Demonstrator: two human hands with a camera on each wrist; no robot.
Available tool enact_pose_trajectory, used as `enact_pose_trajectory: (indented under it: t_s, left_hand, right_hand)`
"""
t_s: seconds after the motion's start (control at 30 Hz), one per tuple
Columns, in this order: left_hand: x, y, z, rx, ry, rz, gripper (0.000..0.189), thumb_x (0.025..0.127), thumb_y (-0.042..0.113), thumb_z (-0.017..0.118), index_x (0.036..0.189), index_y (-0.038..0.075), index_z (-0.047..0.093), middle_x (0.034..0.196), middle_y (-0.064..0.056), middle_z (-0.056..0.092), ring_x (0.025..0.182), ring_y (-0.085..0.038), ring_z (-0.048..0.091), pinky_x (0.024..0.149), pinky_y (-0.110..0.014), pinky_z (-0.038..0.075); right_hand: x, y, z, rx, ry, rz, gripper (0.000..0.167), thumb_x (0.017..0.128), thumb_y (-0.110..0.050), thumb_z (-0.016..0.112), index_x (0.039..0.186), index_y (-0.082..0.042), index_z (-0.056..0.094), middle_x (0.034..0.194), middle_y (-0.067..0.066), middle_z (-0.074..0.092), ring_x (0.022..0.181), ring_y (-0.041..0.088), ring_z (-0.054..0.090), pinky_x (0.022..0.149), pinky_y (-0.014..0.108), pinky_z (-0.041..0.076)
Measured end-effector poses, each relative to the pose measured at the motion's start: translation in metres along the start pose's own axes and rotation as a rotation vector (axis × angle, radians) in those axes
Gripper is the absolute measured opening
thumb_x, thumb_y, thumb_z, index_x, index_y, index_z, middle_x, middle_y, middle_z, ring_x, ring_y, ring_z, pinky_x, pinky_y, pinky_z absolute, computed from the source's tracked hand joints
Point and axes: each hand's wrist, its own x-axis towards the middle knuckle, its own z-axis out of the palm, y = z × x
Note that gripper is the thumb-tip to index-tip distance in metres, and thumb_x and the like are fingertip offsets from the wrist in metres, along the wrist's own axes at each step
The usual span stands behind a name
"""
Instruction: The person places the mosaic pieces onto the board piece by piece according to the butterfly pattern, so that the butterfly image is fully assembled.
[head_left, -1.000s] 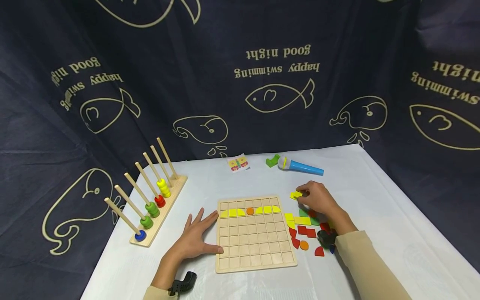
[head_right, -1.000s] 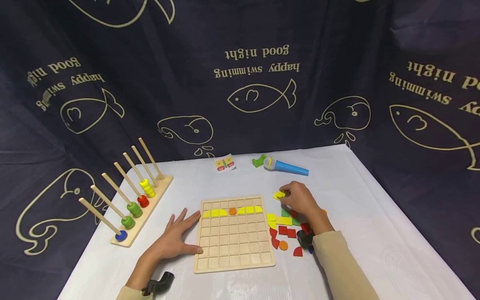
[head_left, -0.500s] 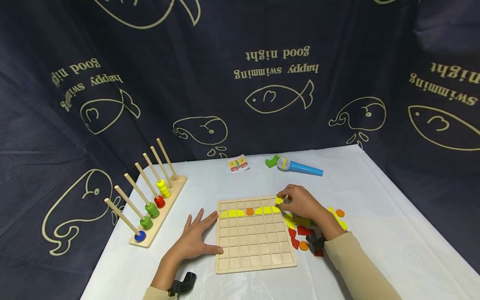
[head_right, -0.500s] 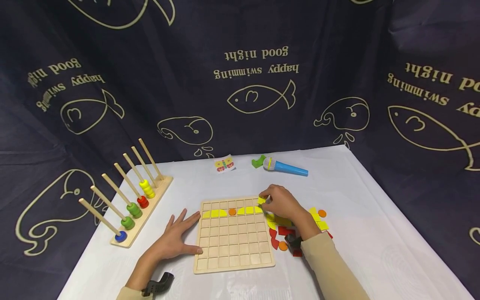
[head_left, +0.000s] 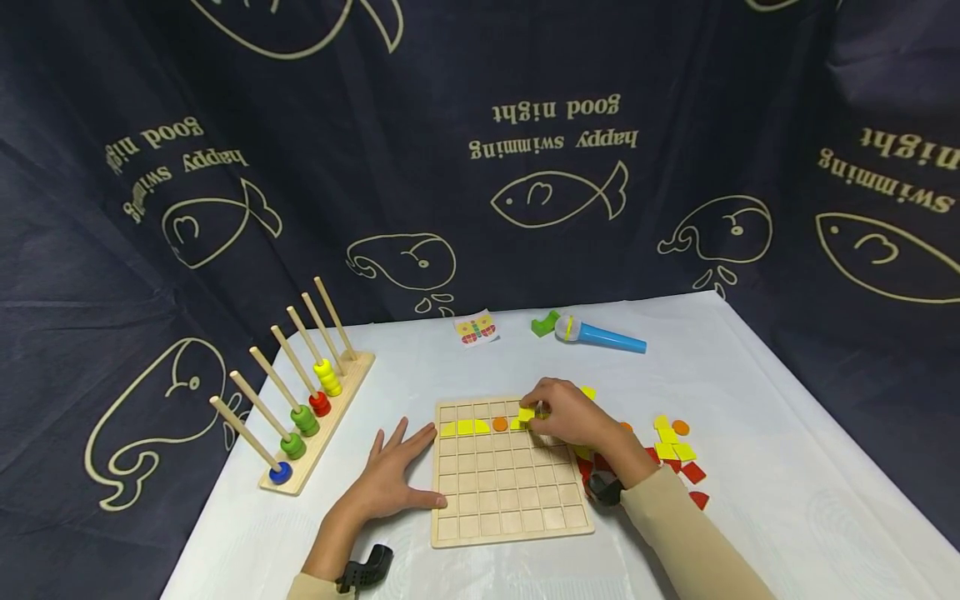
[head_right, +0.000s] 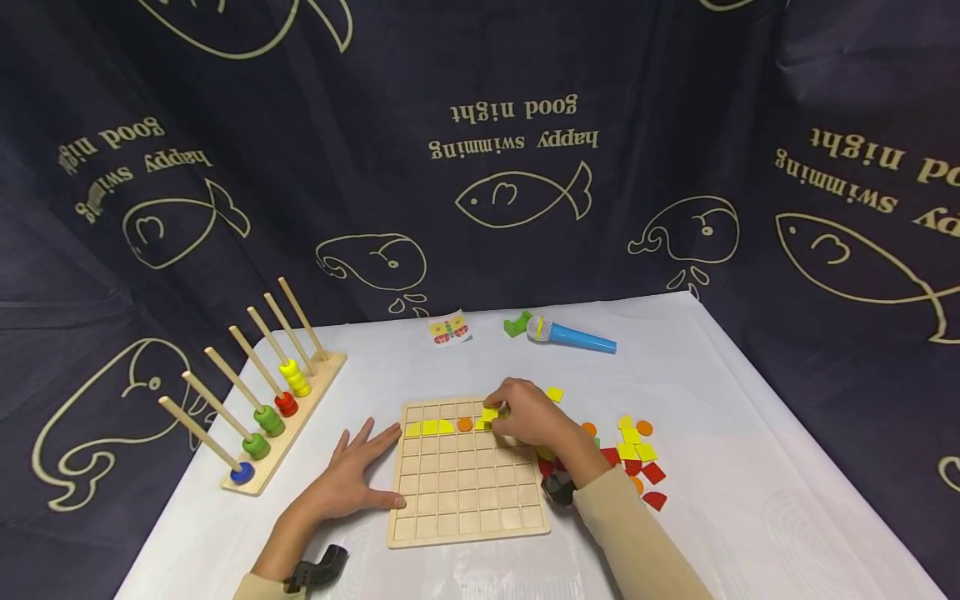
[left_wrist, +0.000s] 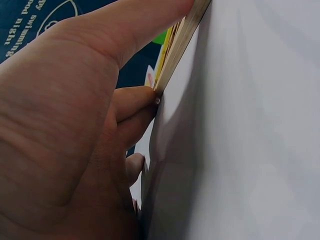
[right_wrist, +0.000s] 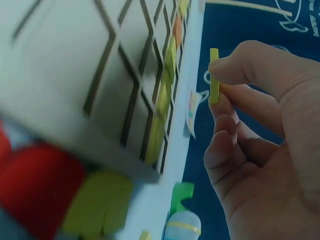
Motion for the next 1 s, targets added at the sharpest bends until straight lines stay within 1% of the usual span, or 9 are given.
enact_pose_trajectory:
  t_s: [0.13,0.23,0.43,0.63,0.87,1.0]
  left_hand:
    - [0.0,0.0,0.0,-0.004,0.0,-0.003,0.113,0.057,0.073,0.075,0.15,0.02,0.038,0.152,0.007,0.033,0.145,-0.03,0.009,0.111,-0.057,-0.005]
    - [0.0,0.0,0.0,-0.004,-0.004,-0.007,0.113,0.058,0.073,0.075,0.15,0.02,0.037,0.152,0.008,0.033,0.145,-0.03,0.008,0.111,-0.057,-0.005]
    - [0.0,-0.001,0.0,-0.004,-0.003,-0.005,0.113,0.057,0.074,0.074,0.15,0.02,0.038,0.152,0.007,0.033,0.145,-0.03,0.009,0.111,-0.058,-0.005]
    - [0.0,-0.002,0.0,-0.004,-0.009,-0.011,0.113,0.058,0.075,0.073,0.15,0.022,0.037,0.152,0.008,0.033,0.145,-0.03,0.008,0.111,-0.057,-0.005]
    - [0.0,-0.001,0.0,-0.011,-0.008,-0.008,0.112,0.058,0.075,0.073,0.15,0.022,0.037,0.152,0.008,0.033,0.145,-0.03,0.009,0.111,-0.057,-0.004]
    - [0.0,0.0,-0.001,-0.011,-0.004,0.002,0.112,0.058,0.075,0.073,0.15,0.022,0.037,0.152,0.007,0.034,0.144,-0.031,0.009,0.111,-0.057,-0.004]
  right_hand:
    - [0.004,-0.006,0.008,0.006,-0.032,-0.016,0.03,0.077,-0.01,0.072,0.108,-0.01,0.073,0.093,-0.006,0.061,0.077,0.012,0.052,0.067,0.028,0.048]
    - [0.007,-0.01,0.013,0.007,-0.044,-0.031,0.03,0.077,-0.01,0.071,0.107,-0.012,0.074,0.094,-0.006,0.062,0.078,0.013,0.053,0.068,0.026,0.048]
    - [0.012,-0.022,0.021,0.001,-0.056,-0.091,0.029,0.079,-0.009,0.071,0.108,-0.009,0.074,0.095,0.0,0.063,0.078,0.014,0.055,0.067,0.026,0.048]
    - [0.016,-0.038,0.027,-0.008,-0.094,-0.13,0.029,0.08,-0.007,0.069,0.109,-0.008,0.073,0.094,0.0,0.062,0.078,0.011,0.054,0.069,0.024,0.048]
    - [0.024,-0.052,0.039,-0.057,-0.128,-0.148,0.027,0.081,-0.009,0.07,0.108,-0.01,0.074,0.096,-0.003,0.063,0.081,0.011,0.056,0.072,0.022,0.048]
    - [0.031,-0.058,0.049,-0.084,-0.127,-0.169,0.026,0.082,-0.01,0.072,0.108,-0.01,0.075,0.098,-0.003,0.064,0.082,0.007,0.055,0.075,0.023,0.048]
